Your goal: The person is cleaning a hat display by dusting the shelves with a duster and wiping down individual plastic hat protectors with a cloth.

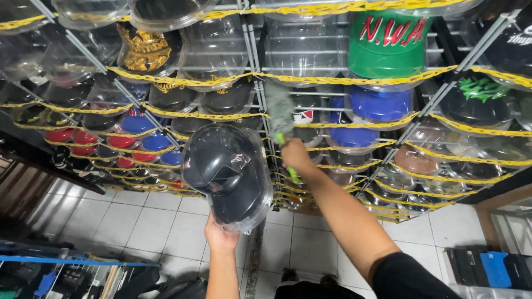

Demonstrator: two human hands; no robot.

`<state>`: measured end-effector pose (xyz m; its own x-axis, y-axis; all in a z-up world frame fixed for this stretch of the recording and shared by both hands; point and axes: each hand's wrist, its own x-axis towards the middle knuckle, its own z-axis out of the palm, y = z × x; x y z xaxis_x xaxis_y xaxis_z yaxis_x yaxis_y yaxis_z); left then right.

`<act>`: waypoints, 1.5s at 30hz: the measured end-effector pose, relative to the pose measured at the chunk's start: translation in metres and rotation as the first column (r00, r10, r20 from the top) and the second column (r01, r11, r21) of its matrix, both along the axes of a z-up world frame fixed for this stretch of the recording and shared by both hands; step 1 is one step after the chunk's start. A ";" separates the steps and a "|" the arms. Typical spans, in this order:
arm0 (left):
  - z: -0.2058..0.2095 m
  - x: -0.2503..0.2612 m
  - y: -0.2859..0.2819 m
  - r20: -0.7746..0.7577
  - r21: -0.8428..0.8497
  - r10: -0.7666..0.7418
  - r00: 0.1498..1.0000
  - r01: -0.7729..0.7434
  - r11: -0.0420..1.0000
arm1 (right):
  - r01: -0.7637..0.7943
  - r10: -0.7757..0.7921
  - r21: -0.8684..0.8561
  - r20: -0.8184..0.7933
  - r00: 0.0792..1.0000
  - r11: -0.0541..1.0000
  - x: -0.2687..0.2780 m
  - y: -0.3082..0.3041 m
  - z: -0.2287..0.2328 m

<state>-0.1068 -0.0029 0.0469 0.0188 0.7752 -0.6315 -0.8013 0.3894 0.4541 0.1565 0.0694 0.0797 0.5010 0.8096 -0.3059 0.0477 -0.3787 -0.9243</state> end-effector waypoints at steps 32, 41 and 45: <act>-0.018 -0.017 0.004 -0.060 0.045 0.009 0.998 -0.006 0.999 | 0.288 -0.284 0.026 0.285 0.916 0.957 0.108 0.023 -0.096; -0.003 -0.022 -0.011 -0.073 0.038 0.050 0.996 -0.048 0.998 | -0.257 0.280 -0.171 0.124 0.952 0.951 0.013 -0.012 0.030; -0.028 -0.037 -0.011 -0.118 0.023 0.124 0.985 -0.122 0.992 | -0.007 0.037 -0.073 0.425 0.904 0.997 0.118 0.048 -0.108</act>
